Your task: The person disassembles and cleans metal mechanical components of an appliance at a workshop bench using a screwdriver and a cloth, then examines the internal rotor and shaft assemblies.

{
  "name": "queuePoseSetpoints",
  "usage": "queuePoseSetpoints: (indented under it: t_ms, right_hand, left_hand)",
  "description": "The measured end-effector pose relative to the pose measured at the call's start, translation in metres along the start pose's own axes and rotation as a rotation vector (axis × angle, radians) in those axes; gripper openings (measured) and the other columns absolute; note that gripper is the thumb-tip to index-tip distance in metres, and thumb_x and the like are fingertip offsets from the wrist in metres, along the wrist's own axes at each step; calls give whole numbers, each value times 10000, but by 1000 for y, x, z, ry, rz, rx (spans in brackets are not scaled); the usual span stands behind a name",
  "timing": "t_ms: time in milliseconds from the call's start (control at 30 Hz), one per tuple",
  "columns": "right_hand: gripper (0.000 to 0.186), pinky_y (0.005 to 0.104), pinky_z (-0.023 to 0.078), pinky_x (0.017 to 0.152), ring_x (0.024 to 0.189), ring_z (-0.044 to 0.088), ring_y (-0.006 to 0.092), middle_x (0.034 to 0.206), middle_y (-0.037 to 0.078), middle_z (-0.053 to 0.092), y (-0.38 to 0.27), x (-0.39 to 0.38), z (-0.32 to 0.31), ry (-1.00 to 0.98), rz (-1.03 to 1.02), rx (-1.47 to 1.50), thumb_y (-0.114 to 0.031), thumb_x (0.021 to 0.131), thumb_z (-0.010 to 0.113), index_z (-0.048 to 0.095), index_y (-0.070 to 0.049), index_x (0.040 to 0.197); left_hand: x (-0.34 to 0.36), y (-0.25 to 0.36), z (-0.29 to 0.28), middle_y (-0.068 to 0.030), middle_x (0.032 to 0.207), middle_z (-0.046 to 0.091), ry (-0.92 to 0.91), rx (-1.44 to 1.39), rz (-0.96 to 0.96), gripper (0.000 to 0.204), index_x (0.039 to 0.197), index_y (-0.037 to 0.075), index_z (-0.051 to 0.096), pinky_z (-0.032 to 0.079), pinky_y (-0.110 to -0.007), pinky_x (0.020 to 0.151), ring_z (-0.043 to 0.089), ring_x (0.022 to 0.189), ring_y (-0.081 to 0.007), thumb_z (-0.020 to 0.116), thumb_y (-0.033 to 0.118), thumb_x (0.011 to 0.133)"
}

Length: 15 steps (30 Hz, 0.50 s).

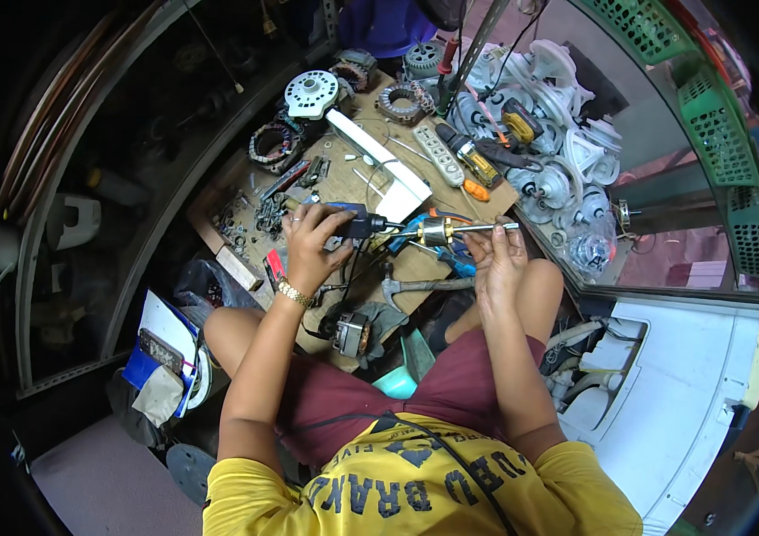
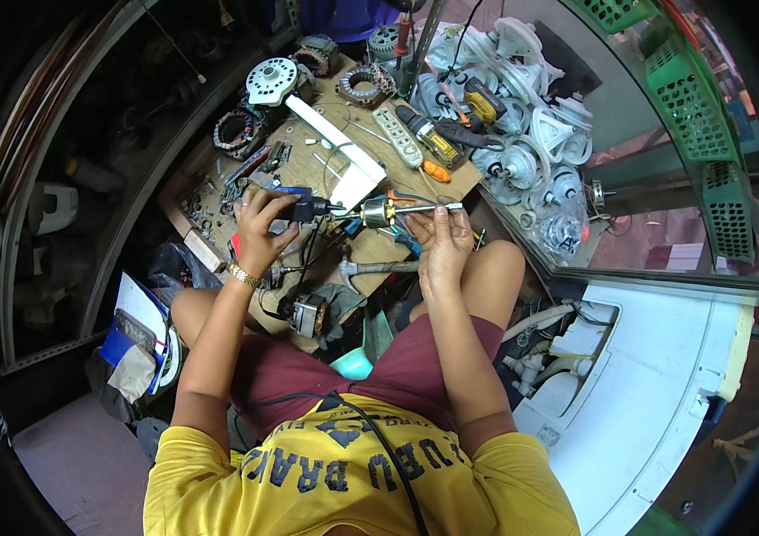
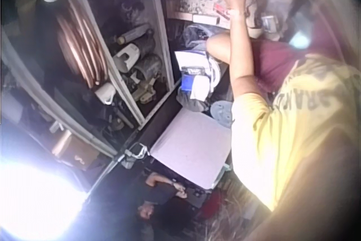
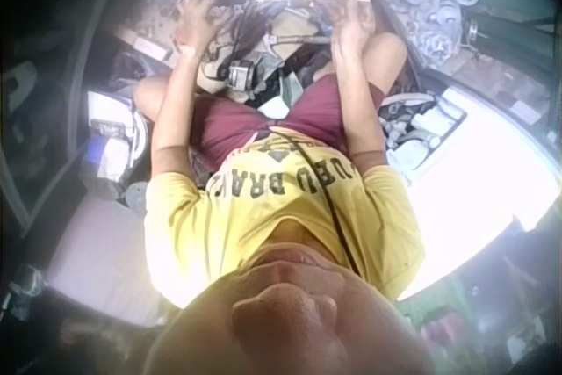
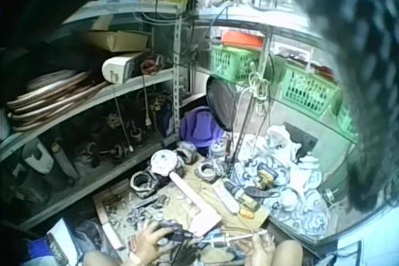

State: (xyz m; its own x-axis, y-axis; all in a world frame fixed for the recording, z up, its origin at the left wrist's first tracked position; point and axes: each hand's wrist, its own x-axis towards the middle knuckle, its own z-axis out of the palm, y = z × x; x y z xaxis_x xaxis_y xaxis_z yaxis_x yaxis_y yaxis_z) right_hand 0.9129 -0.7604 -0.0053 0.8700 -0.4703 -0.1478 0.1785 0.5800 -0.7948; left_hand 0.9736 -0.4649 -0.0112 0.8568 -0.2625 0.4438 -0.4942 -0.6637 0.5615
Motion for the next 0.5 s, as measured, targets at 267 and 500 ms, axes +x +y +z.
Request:
queuePoseSetpoints:
  t_ms: [267, 500]
  right_hand:
    - [157, 372, 651, 766, 829, 733, 236, 976, 159, 706, 5, 4, 6, 5, 29, -16, -94, 1015, 595, 576, -14, 1148]
    - [186, 363, 655, 732, 787, 730, 222, 916, 146, 697, -4, 9, 3, 86, -5, -67, -103, 1009, 610, 573, 5, 1155]
  left_hand:
    - [14, 7, -8, 39, 1135, 657, -96, 253, 192, 562, 1167, 265, 703, 359, -480, 875, 560, 1081, -237, 843, 184, 629]
    - [21, -62, 56, -107, 1014, 707, 206, -60, -297, 422, 1088, 98, 662, 460, -403, 895, 618, 971, -304, 809, 105, 692]
